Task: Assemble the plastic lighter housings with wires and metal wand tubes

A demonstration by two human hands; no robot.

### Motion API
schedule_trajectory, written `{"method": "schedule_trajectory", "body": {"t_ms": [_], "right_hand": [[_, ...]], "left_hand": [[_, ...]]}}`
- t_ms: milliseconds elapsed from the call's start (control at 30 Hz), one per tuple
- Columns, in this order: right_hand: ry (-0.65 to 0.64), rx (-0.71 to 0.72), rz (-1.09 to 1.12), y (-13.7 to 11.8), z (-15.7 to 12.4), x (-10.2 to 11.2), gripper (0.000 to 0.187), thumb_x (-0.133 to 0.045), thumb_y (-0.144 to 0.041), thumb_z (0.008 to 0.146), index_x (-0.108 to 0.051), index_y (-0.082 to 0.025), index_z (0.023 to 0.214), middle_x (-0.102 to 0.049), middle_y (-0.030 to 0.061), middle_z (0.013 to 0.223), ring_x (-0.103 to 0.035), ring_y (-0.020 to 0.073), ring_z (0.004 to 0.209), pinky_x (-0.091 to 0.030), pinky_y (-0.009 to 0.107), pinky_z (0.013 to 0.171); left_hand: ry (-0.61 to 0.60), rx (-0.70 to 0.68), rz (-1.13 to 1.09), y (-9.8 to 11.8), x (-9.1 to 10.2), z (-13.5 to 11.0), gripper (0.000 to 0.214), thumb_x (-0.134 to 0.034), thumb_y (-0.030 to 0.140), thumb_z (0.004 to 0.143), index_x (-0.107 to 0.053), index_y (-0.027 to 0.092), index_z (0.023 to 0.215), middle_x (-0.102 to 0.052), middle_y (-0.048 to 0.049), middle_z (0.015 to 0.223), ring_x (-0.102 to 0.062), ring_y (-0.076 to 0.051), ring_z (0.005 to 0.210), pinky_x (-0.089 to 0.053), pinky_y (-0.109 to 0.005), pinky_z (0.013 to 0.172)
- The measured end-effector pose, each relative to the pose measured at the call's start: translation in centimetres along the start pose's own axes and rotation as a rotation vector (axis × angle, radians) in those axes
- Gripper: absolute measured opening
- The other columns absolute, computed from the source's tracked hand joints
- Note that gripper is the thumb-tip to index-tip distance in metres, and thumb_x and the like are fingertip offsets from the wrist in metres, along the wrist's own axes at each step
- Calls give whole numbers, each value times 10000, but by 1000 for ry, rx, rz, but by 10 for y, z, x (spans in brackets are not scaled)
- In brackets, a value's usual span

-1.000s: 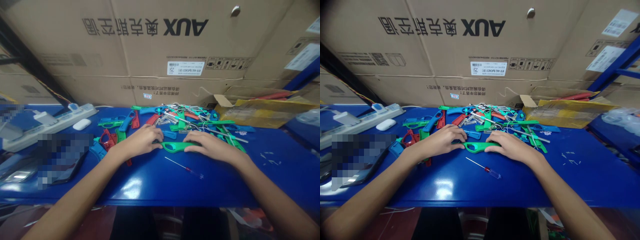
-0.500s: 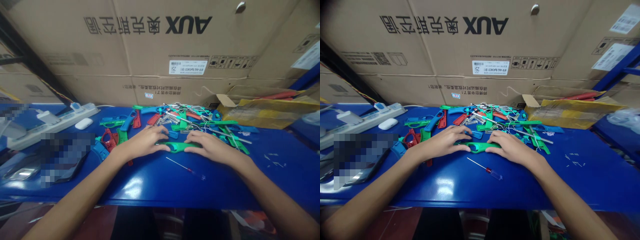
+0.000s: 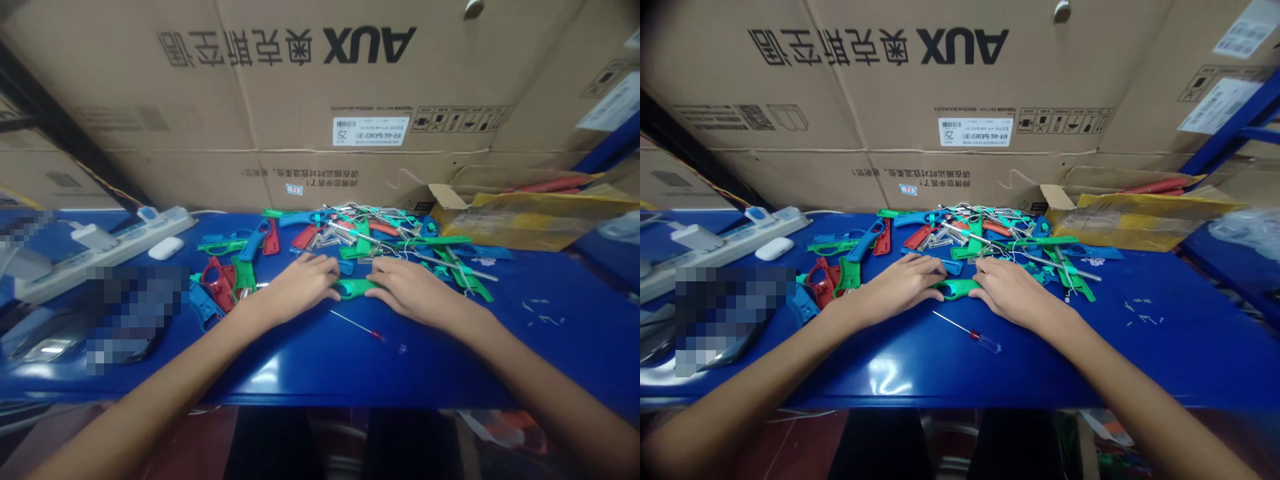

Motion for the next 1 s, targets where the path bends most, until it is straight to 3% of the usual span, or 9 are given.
{"method": "schedule_trajectory", "body": {"t_ms": [167,300,400,600,800,900,1000], "right_hand": [[84,22,-31,9,3,-1,300,-560,-361,995,-726,-115,1038,-673,129,983,-650,270,925,-530,399,807],[100,56,-26,6,4,-4,271,-568,-288,972,-668,-134,1171,-681,134,1104,-637,281,1007,-514,415,865],[96,25,-81,2,5,-8,332,-581,-176,897,-617,-140,1225,-673,129,1142,-624,294,1038,-490,413,870],[157,-30,-166,1,8,-7,239,-602,-165,875,-602,-161,1115,-687,126,1098,-654,268,969,-462,347,782],[113,-175,-216,12,10,-3,154,-641,-320,907,-617,-186,977,-753,85,862,-693,243,740,-324,295,554],[88,-197,-259,15,9,-3,151,-642,-332,900,-634,-189,948,-764,84,798,-686,239,667,-276,295,535],[120,-181,-288,13,7,-1,95,-648,-281,875,-648,-192,907,-762,80,763,-681,231,652,-293,295,548]], "left_hand": [[9,4,151,-3,-7,6,284,-544,341,1016,-672,106,1112,-633,-103,1153,-606,-255,1026,-430,-400,944],[54,0,22,-10,-8,4,290,-546,328,1019,-614,143,1232,-622,-89,1232,-598,-243,1106,-429,-403,1000],[68,-5,-53,-12,-6,2,279,-570,320,1008,-593,142,1221,-622,-92,1250,-592,-245,1142,-430,-409,1022],[122,39,-96,-16,3,-1,212,-572,287,1004,-575,138,1154,-694,-96,1056,-649,-250,1015,-468,-412,942],[177,81,-142,-19,16,-3,403,-487,509,1020,-632,162,1167,-722,-98,1046,-663,-259,993,-468,-407,902],[167,50,-192,-14,21,-1,387,-415,455,1060,-697,192,1028,-728,-56,977,-665,-219,947,-445,-397,925],[153,78,-393,-15,21,-1,329,-458,400,1051,-713,192,1036,-740,-54,1039,-668,-193,956,-473,-336,880]]}}
Point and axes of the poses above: each hand's wrist, its own z-axis towards the middle knuckle, its own x-axis out of the back of the hand, y = z × x, the point moved 7 cm from there along z, towards the middle knuckle
